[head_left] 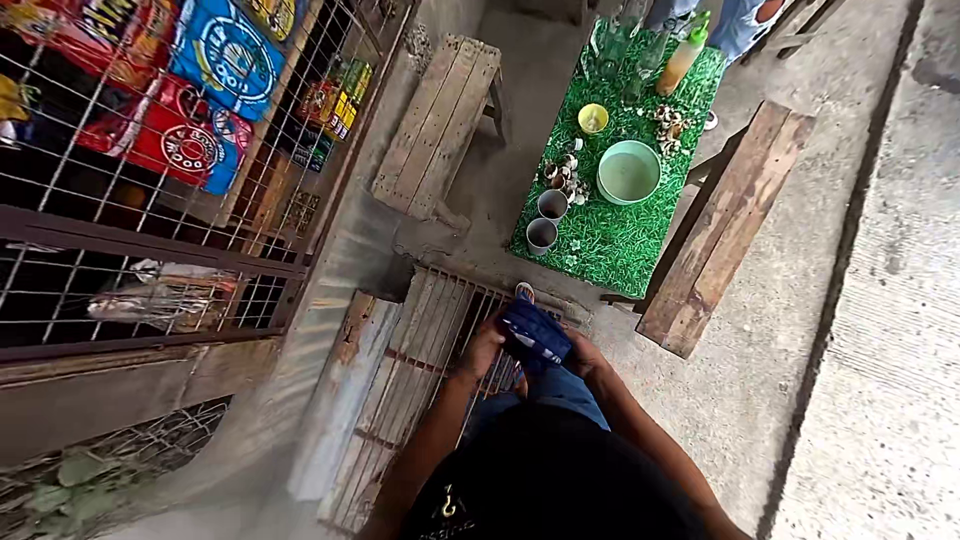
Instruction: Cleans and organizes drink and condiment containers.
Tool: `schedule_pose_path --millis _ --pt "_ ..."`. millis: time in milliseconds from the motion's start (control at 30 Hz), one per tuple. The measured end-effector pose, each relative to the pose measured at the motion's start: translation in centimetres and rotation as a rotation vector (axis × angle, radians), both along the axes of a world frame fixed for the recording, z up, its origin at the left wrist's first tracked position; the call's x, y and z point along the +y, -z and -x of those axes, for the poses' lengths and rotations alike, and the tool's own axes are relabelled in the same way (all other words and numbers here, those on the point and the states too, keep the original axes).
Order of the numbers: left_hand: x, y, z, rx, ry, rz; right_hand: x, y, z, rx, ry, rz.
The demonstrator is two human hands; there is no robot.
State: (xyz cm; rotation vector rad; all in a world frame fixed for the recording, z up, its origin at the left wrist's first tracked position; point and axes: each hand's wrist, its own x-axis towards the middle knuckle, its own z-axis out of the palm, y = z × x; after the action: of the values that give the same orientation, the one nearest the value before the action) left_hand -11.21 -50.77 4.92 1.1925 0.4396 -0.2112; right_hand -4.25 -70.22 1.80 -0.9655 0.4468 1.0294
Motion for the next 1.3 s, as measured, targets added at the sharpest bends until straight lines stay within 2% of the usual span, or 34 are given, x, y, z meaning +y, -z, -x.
schedule_pose_path --millis 67,133,200,233,300,367,433,533,600,667,733,800,867,967,1067,1167,1300 --pt "4.6 0.9 -0.4 0.124 0.008 -0.044 5.1 -1.0 -2.7 0.028 -0.155 0.012" --pt "6.0 -0.3 -1.5 0.413 -0.107 0.018 9.4 -2.1 -5.3 -0.036 -0.428 -0.057" --pt "7.2 -0.8 -3.9 0.624 -0.244 0.094 12.3 -3.5 -8.9 -0.300 -0.707 0.033" --pt "8.1 -0.7 -4.8 0.672 -0.287 0.123 12.8 -3.5 -10.8 -0.447 -0.760 0.156" --pt "10.0 -0.2 -6.4 0.712 -0.365 0.093 11.9 -1.3 -13.9 -0.601 -0.696 0.500" --pt "11.7 0.2 -7.8 0.705 -0.427 0.043 9.4 2.1 -17.0 -0.552 -0.573 0.796" --pt "13.4 0.4 -9.2 0.697 -0.469 -0.001 7.1 5.4 -19.3 -0.448 -0.447 0.979" --pt "15.4 1.2 -12.3 0.684 -0.489 -0.028 5.6 11.0 -21.5 -0.371 -0.460 1.002" --pt "16.6 1.6 -14.5 0.685 -0.500 -0.023 5.8 12.6 -22.0 -0.387 -0.533 0.978" --pt "17.7 2.2 -16.6 0.683 -0.476 -0.034 6.3 11.9 -22.3 -0.366 -0.591 0.995" --pt "19.0 2.9 -18.7 0.692 -0.433 -0.037 6.1 9.8 -22.4 -0.324 -0.650 0.989" --pt "20.3 3.6 -21.1 0.709 -0.375 -0.054 5.5 7.3 -22.4 -0.329 -0.621 0.949" --pt "21.7 4.4 -23.3 0.734 -0.286 -0.078 5.3 4.1 -22.9 -0.305 -0.527 0.901" --pt "24.2 4.6 -27.4 0.749 -0.124 -0.123 6.3 0.8 -24.5 -0.334 -0.257 0.925" --pt "27.1 4.6 -30.6 0.726 -0.028 -0.184 7.7 2.0 -26.0 -0.374 -0.166 1.106" --pt "30.7 4.8 -33.0 0.686 -0.032 -0.240 9.7 5.0 -27.5 -0.286 -0.255 1.251" --pt "35.1 5.1 -34.2 0.674 -0.030 -0.307 11.9 8.2 -27.9 -0.133 -0.383 1.342"
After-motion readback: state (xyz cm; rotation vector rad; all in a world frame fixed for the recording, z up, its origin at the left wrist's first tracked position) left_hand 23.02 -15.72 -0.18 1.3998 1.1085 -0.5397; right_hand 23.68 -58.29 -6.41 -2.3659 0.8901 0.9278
